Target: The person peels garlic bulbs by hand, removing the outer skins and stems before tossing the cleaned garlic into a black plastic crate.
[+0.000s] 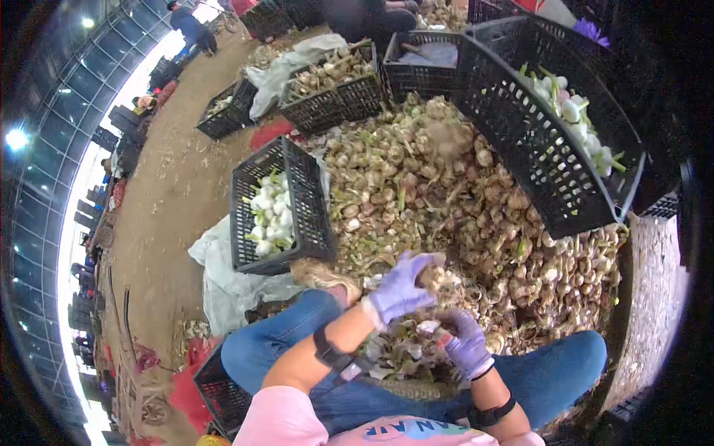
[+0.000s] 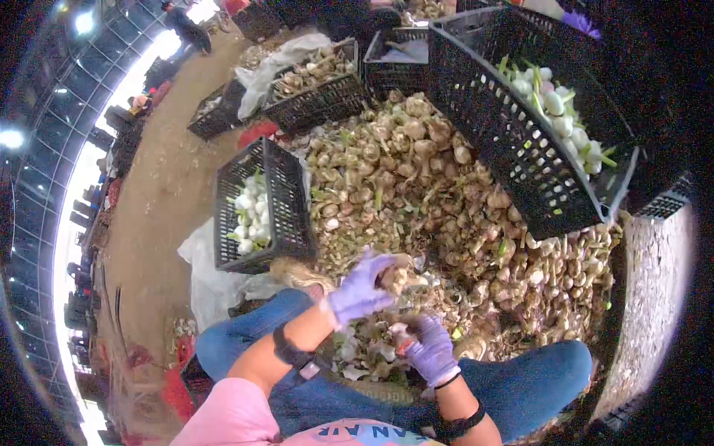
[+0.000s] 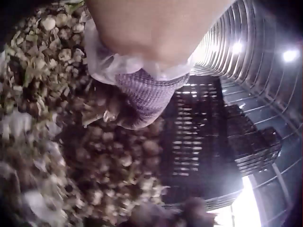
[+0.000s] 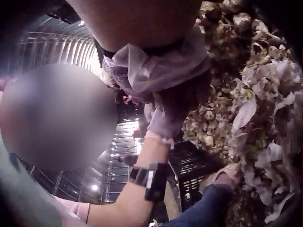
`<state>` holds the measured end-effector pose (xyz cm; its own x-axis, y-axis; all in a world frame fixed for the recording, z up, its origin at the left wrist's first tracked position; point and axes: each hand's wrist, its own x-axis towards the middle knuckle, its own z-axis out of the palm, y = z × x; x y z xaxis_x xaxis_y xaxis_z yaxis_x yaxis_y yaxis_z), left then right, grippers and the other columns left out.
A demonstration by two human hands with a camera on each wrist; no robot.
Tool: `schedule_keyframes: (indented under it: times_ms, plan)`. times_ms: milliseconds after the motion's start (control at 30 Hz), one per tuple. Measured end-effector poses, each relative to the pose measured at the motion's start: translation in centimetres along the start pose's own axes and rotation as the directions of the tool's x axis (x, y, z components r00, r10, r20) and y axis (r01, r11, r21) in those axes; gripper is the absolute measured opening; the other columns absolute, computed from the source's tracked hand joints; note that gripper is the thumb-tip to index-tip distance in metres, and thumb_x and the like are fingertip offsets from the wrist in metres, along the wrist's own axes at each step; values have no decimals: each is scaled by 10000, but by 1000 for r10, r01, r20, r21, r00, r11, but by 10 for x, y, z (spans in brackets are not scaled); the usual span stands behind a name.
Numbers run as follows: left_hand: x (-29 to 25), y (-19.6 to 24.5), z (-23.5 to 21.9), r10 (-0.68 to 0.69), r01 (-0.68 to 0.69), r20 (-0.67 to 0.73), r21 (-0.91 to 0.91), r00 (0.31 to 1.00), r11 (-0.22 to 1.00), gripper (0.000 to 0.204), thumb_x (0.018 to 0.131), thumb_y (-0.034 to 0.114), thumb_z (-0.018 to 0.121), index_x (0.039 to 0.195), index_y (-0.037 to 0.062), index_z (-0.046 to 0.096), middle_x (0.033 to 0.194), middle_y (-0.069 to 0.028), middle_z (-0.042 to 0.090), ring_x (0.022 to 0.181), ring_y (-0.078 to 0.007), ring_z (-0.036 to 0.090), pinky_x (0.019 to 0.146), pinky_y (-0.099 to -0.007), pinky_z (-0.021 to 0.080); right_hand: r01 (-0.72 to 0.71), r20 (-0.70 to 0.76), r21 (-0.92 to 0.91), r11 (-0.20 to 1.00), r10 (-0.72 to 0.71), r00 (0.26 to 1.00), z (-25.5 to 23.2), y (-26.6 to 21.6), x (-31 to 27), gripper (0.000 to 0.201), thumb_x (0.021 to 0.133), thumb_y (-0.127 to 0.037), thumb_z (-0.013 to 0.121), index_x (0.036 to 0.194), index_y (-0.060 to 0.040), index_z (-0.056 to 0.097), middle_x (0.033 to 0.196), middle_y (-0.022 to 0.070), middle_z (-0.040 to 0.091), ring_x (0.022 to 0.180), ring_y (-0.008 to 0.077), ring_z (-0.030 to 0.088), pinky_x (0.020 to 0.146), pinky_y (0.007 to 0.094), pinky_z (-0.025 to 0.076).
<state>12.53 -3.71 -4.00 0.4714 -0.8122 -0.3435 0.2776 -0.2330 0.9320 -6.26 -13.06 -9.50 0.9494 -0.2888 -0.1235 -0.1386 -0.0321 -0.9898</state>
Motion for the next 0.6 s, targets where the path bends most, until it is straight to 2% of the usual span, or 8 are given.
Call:
schedule_keyframes:
  times_ms: [67,100,133,200,300,400,500,600]
  plan:
    - [-43,11,18,355,-348,14,237,935,907,695,649,105,756,1253,115,413,1200,-97,423,1085,-232,472,908,-336,426,167,-185,-23,986,-168,968,5,-27,-4,455,839,-328,522,1098,47,536,1003,185,578,981,297,550,839,376,425]
    - [-66,22,31,184,-185,-12,-44,983,982,710,638,182,784,1239,117,413,1184,-82,438,1082,-215,464,910,-334,417,218,-225,17,976,-209,952,7,-37,-12,485,841,-344,522,1129,45,519,1046,184,564,1015,294,534,867,372,413]
    - [-83,30,40,320,-287,-78,284,944,915,689,638,228,789,1210,103,425,1142,-64,464,1059,-193,474,898,-333,422,262,-271,50,964,-240,932,7,-43,-20,515,842,-360,522,1161,44,501,1090,183,550,1050,292,518,894,368,402]
    - [-101,25,52,336,-331,-91,74,937,941,655,656,225,797,1179,87,428,1107,-37,492,1023,-147,496,880,-287,431,318,-367,168,933,-240,899,13,-43,-38,584,839,-414,523,1198,44,466,1116,163,542,1078,264,502,927,352,382]
    - [-126,25,71,343,-343,-117,21,932,939,680,643,265,805,1171,63,427,1117,-46,489,1046,-160,490,886,-293,424,111,-216,511,852,3,976,11,-82,-55,601,813,-447,568,1172,28,486,1123,105,544,1028,196,526,897,302,401]
    - [-138,21,80,308,-320,-190,-38,932,947,786,554,329,846,1172,77,430,1121,-51,488,1040,-177,496,899,-318,412,259,-235,588,766,-144,961,17,-90,-57,518,808,-372,613,1134,18,515,1097,80,554,961,142,543,837,274,434]
    - [-142,8,77,484,-438,-157,259,861,861,767,550,301,851,1157,76,439,1130,-48,483,1037,-176,495,894,-315,412,221,-254,545,809,-92,963,19,-102,-59,404,803,-246,643,1096,11,540,1014,61,588,895,107,552,773,249,455]
    - [-151,10,85,432,-408,-184,158,883,899,755,556,294,850,1153,74,443,1121,-46,483,1037,-175,495,892,-312,413,154,-214,610,777,-26,976,16,-106,-63,335,797,-192,650,1054,6,567,924,39,612,827,94,563,730,237,464]
